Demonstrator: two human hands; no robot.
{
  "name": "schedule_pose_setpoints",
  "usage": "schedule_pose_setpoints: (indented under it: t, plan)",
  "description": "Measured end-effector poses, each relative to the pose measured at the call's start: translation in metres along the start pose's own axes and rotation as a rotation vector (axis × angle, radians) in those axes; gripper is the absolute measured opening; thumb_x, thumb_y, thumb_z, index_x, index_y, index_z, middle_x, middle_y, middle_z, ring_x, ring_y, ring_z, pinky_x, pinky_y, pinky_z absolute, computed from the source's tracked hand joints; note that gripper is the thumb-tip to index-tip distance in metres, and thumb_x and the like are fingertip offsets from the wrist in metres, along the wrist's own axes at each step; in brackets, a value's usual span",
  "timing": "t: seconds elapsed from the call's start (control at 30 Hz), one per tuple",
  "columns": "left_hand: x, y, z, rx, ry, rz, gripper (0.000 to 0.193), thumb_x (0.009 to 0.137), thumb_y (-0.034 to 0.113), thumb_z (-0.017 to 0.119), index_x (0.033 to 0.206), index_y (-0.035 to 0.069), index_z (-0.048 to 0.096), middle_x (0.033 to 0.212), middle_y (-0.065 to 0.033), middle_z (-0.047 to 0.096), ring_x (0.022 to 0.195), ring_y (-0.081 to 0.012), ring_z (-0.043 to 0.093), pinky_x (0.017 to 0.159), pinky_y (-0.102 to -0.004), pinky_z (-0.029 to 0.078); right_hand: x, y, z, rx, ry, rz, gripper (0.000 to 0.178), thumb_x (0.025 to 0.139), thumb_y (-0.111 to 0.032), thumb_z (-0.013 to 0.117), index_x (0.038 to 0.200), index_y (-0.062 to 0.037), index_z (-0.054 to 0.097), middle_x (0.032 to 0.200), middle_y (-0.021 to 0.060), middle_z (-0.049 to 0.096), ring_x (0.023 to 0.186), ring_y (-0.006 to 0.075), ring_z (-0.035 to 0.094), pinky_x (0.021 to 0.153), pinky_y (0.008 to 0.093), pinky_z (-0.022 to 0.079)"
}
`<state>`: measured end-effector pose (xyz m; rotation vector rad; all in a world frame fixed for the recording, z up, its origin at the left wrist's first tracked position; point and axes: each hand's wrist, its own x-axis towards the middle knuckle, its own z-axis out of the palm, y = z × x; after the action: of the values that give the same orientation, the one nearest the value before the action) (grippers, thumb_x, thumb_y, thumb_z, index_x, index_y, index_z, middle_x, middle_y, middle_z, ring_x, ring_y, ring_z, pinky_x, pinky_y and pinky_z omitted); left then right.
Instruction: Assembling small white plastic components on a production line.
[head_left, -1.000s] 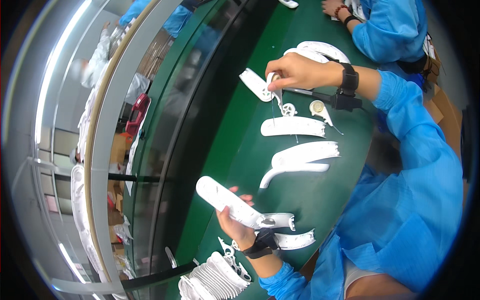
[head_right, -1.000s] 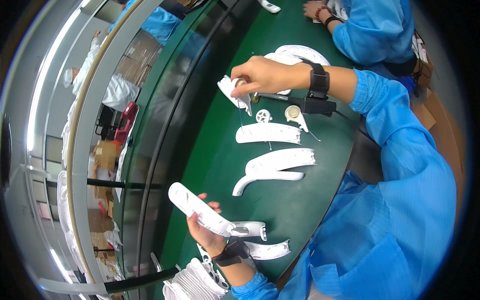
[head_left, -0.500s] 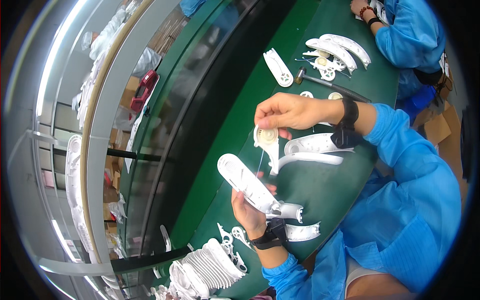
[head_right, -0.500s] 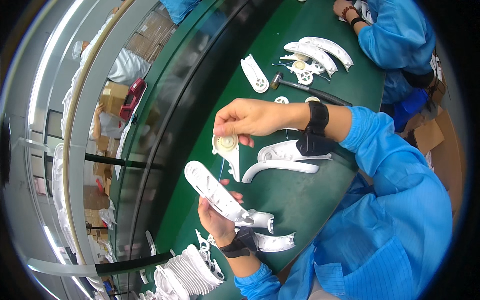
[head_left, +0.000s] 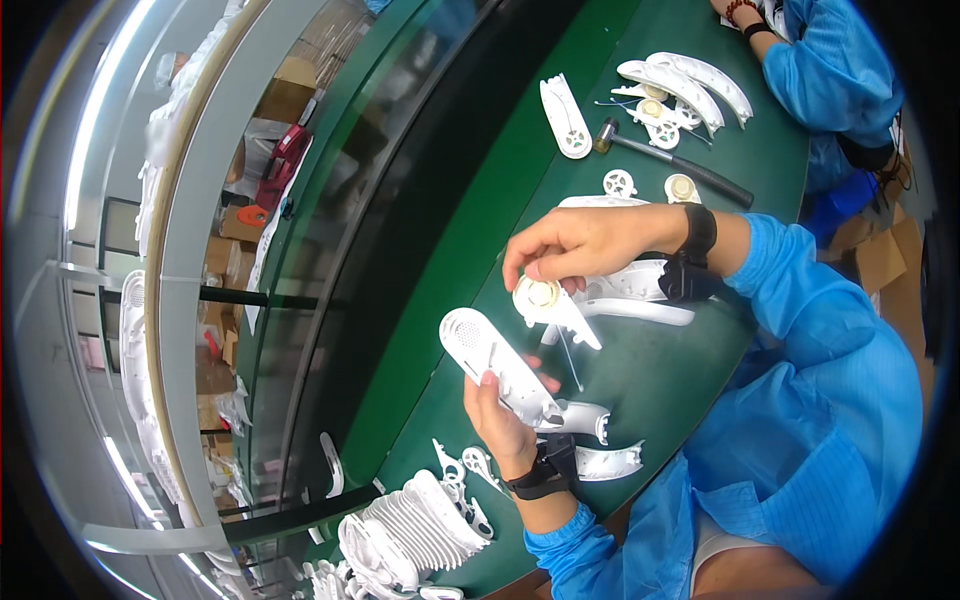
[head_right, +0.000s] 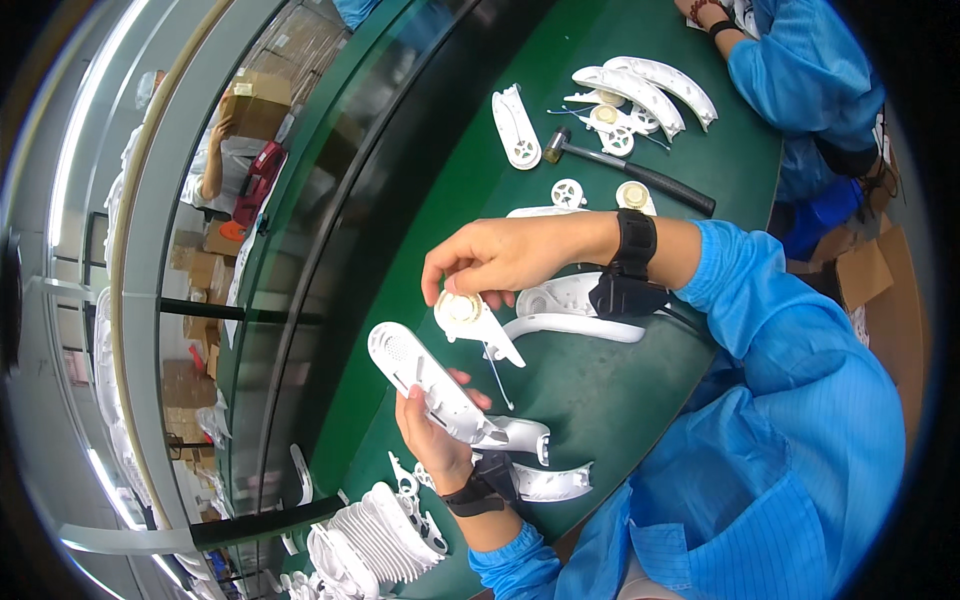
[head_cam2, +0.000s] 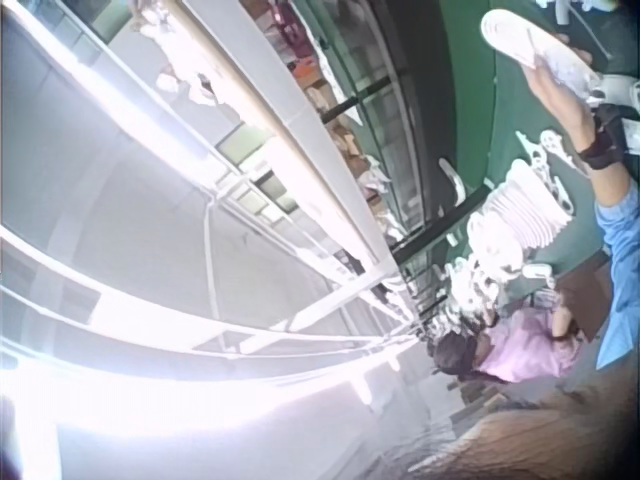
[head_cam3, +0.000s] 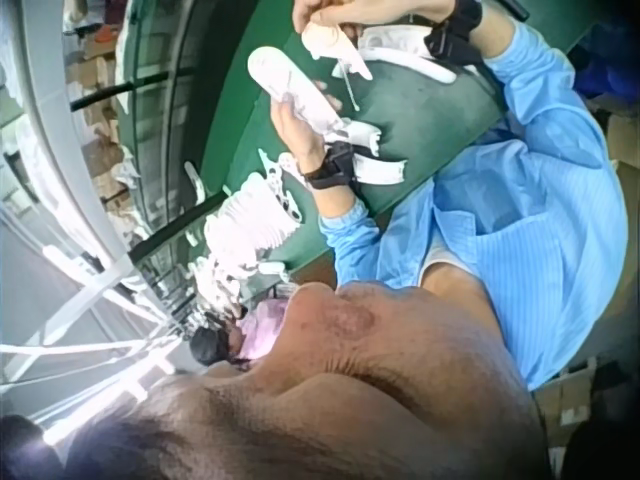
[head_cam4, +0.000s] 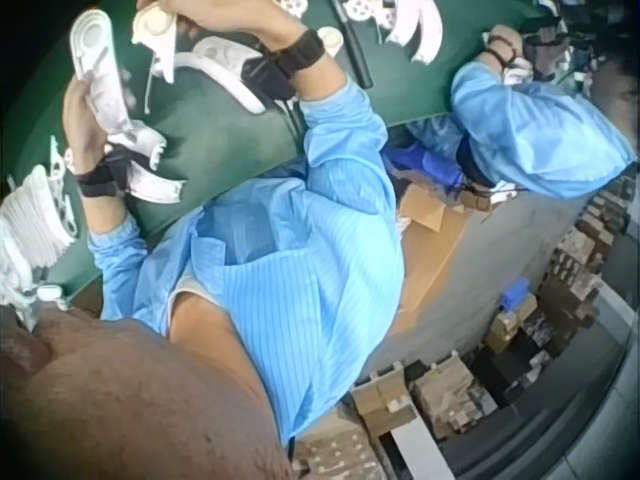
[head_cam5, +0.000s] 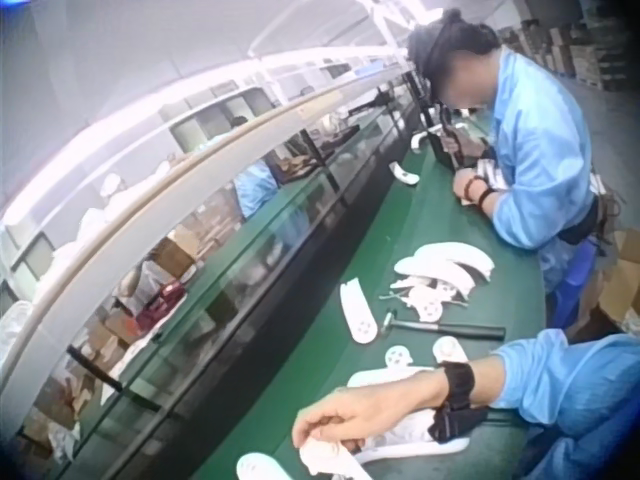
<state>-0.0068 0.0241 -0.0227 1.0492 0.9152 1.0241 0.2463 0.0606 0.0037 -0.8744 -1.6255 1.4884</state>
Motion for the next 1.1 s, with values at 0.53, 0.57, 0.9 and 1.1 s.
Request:
schedule_pose_setpoints:
  t: [0.53, 0.57, 0.9, 1.1]
  plan:
    - [-0.005, 0.003, 0.005, 0.031, 0.063, -0.039, 0.034, 0.097, 0.028, 0.044, 0.113, -0.003, 0.043, 0.075, -0.0218, 0.061, 0.05, -0.0315, 0.061, 0.045, -0.0385, 0.054, -0.004, 0.003, 0.005, -0.145, -0.273, -0.17, 0.025, 0.098, -0.012, 0.047, 0.114, -0.0018, 0.064, 0.081, 0.0055, 0.062, 0.066, 0.0097, 0.06, 0.06, 0.0256, 0.05]
    - [-0.005, 0.002, 0.004, 0.032, 0.056, -0.041, 0.035, 0.097, 0.027, 0.044, 0.115, -0.003, 0.043, 0.077, -0.0214, 0.061, 0.052, -0.0309, 0.061, 0.046, -0.0386, 0.055, -0.003, 0.003, 0.005, -0.145, -0.274, -0.17, 0.025, 0.098, -0.012, 0.047, 0.114, -0.0018, 0.064, 0.081, 0.0055, 0.062, 0.066, 0.0097, 0.06, 0.06, 0.0256, 0.05]
    - [-0.007, -0.007, 0.004, 0.036, -0.087, 0.022, 0.048, 0.095, 0.021, 0.056, 0.133, -0.003, 0.041, 0.111, -0.0156, 0.061, 0.083, -0.0248, 0.067, 0.072, -0.0343, 0.056, -0.002, 0.002, 0.004, 0.019, -0.204, -0.054, 0.028, 0.1, -0.016, 0.051, 0.119, 0.0021, 0.059, 0.086, 0.0057, 0.061, 0.069, 0.0094, 0.062, 0.065, 0.0245, 0.055]
    - [0.0, -0.026, 0.004, 0.187, 0.071, 0.101, 0.044, 0.094, 0.016, 0.057, 0.13, -0.005, 0.042, 0.105, -0.0181, 0.062, 0.076, -0.0252, 0.067, 0.059, -0.0343, 0.058, -0.003, 0.005, 0.022, 0.044, -0.122, -0.024, 0.031, 0.099, -0.018, 0.053, 0.122, 0.0024, 0.058, 0.087, 0.0061, 0.06, 0.072, 0.0108, 0.064, 0.066, 0.0256, 0.056]
